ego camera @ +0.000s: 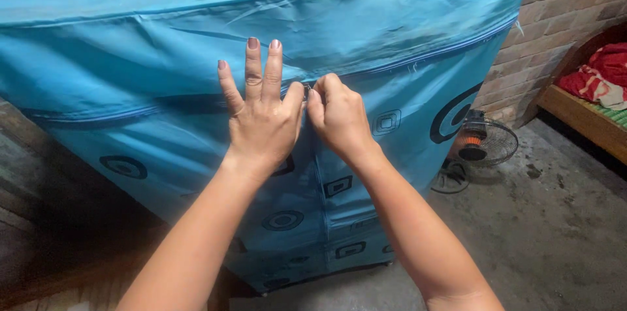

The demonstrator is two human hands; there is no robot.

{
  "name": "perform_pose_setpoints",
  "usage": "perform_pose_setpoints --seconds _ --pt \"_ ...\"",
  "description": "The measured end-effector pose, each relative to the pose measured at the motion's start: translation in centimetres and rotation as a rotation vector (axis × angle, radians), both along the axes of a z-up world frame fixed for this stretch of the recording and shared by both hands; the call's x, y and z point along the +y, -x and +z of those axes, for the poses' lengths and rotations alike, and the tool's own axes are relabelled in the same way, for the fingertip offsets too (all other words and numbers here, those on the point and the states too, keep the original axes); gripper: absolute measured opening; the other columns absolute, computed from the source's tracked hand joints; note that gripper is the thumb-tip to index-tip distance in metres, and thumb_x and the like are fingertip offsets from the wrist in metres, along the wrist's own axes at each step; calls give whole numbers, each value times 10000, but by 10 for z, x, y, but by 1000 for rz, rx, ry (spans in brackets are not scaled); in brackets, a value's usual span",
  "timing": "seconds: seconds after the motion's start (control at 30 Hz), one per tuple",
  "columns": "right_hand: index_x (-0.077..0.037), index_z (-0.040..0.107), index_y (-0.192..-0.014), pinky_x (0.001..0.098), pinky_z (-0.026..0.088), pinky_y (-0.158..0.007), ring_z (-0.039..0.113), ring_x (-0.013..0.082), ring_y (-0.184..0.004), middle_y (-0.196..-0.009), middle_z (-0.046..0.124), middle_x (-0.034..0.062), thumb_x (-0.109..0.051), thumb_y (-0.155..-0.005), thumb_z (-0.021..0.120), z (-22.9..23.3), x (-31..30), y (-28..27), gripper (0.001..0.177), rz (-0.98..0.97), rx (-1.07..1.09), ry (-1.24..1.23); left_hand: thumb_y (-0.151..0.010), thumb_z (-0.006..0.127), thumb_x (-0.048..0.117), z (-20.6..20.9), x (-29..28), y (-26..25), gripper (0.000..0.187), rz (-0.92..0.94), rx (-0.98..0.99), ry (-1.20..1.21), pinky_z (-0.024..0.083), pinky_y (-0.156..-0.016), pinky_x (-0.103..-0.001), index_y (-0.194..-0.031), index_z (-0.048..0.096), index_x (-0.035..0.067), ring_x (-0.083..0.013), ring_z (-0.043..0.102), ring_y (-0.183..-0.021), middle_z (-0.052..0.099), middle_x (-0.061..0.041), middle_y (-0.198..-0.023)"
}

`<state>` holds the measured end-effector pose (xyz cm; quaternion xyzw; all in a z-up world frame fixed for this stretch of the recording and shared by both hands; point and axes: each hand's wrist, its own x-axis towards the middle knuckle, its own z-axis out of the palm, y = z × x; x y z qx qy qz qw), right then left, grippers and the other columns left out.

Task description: Removing clothes from hangers in a portable wardrobe and placing them onto a bed frame.

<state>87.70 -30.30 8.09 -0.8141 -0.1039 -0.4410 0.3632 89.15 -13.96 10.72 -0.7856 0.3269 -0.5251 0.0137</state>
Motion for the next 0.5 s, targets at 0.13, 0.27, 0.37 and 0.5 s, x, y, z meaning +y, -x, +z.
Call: perform_pose_setpoints --seconds 0.13,0.27,0.37,0.5 --pt "-14 630 -1016 454 565 -725 705 379 -831 -916 706 196 -114 -947 676 1 4 -1 129 25 -73 -106 -1017 725 325 -1 -2 0 188 26 -2 -6 50 -1204 -749 -971 695 145 -475 219 -1586 440 -226 -1660" --pt "-20 657 -935 446 550 -730 704 364 -815 -862 712 175 -128 -911 713 8 0 3 124 12 -24 -23 -1003 735 332 -3 -2 -3 178 1 5 -5 55 -1209 -745 -974 712 159 -472 219 -1597 440 -229 -1660" --pt "-15 660 -895 436 549 -710 708 357 -797 -857 720 177 -145 -903 729 17 -6 9 148 -1 44 -39 -1034 727 345 -5 -3 -8 168 -22 -1 8 57 -1226 -742 -992 721 182 -462 221 -1608 440 -211 -1640" --pt "-11 660 -885 404 548 -668 712 302 -741 -827 723 168 -166 -908 734 23 -22 15 173 -58 57 -75 -1040 713 370 -2 -2 -11 155 -7 2 25 65 -1209 -751 -1018 725 217 -457 227 -1599 455 -190 -1658"
